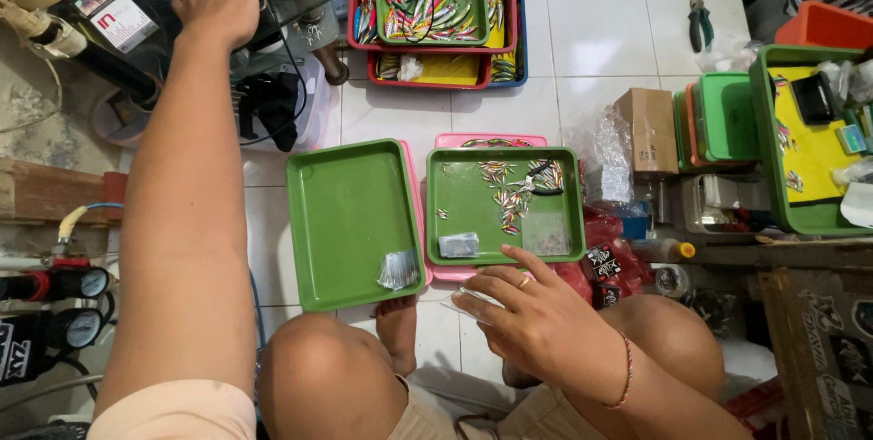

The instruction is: The person sits on the floor and packs small, colorful fishing lures into clear plastic bags. They pick up lures from a green tray, place them into bags, and then move the filled bags to a pink tray. The person occasionally reaches for a phone on a nearby table.

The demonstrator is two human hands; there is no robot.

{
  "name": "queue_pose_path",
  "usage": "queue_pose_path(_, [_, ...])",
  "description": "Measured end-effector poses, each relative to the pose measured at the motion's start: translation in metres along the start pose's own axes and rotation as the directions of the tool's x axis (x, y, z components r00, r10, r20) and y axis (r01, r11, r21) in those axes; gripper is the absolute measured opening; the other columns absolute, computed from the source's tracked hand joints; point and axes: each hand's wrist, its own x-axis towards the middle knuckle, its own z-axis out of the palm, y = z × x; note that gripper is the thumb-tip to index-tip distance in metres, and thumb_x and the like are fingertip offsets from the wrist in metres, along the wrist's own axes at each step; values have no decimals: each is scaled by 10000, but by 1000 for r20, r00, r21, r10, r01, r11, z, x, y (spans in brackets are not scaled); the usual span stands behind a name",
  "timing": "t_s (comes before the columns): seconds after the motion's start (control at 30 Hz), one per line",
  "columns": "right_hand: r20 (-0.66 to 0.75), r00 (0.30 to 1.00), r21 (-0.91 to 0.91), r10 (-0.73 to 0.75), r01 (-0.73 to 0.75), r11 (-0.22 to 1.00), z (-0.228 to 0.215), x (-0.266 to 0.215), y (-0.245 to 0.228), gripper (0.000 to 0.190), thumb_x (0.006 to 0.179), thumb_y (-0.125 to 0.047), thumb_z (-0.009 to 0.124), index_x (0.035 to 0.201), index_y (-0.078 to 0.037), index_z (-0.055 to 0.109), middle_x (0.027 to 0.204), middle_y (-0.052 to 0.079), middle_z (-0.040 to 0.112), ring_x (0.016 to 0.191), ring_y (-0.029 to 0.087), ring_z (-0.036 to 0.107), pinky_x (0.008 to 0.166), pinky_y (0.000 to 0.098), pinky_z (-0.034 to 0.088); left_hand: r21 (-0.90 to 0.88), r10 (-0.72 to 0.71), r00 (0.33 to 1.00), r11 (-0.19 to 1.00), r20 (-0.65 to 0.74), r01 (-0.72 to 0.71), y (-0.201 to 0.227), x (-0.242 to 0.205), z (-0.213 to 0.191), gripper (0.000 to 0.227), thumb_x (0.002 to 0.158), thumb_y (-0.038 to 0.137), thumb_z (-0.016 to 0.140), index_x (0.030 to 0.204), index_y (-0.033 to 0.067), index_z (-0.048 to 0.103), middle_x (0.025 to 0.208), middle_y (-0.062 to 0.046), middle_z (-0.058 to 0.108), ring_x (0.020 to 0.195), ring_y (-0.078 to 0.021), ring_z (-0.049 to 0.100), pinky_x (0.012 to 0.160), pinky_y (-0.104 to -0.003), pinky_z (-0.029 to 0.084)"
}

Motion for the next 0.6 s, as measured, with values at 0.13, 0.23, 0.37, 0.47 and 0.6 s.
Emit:
queue_pose_path(0.13, [1, 1000, -7, -1, 1, 1000, 1, -1, 1, 464, 815, -56, 738, 1262, -107, 624, 1211, 88, 649, 1137, 264, 624, 1138, 561, 383, -9, 29, 1000, 1000, -7, -29, -4, -1, 2, 486, 974, 284, 343, 1420, 284, 537, 1234, -183, 404, 1114, -464, 367, 930, -625, 320])
queue_pose_path(0.23, [-17, 1000, -19, -3, 3, 1000, 1, 0, 0, 438, 834, -54, 731, 1252, -117, 617, 1205, 76, 647, 1126, 250, 624, 1135, 552, 386, -37, 39, 999, 999, -19, -40, -3, -6, -1, 472, 961, 263, 353, 1389, 280, 550, 1233, -179, 409, 1129, -460, 367, 960, -608, 299])
queue_pose_path(0.37, [-10, 1000, 5, 0, 0, 1000, 2, -1, 1, 436, 841, -41, 706, 1261, -110, 613, 1208, 82, 646, 1129, 251, 626, 1137, 556, 379, -101, 10, 999, 995, -47, -14, 1, -16, -7, 213, 964, 192, 438, 1171, 229, 472, 1285, -196, 472, 1177, -463, 387, 962, -587, 318])
queue_pose_path(0.47, [-5, 1000, 1, -3, 3, 1000, 2, -2, 1, 462, 833, -48, 721, 1278, -106, 610, 1214, 86, 645, 1135, 258, 622, 1137, 562, 380, -130, -5, 999, 991, -54, -2, 4, -18, -10, 285, 918, 188, 434, 1198, 239, 430, 1320, -215, 490, 1183, -483, 391, 959, -587, 318])
queue_pose_path(0.6, [-9, 1000, -6, -6, 6, 1000, 4, -2, 1, 460, 841, -48, 708, 1285, -102, 598, 1218, 96, 644, 1137, 265, 623, 1135, 571, 382, -162, 52, 997, 985, -57, -61, 13, -34, -21, 528, 931, 276, 563, 1420, 207, 376, 1450, -236, 432, 1259, -508, 332, 990, -612, 304])
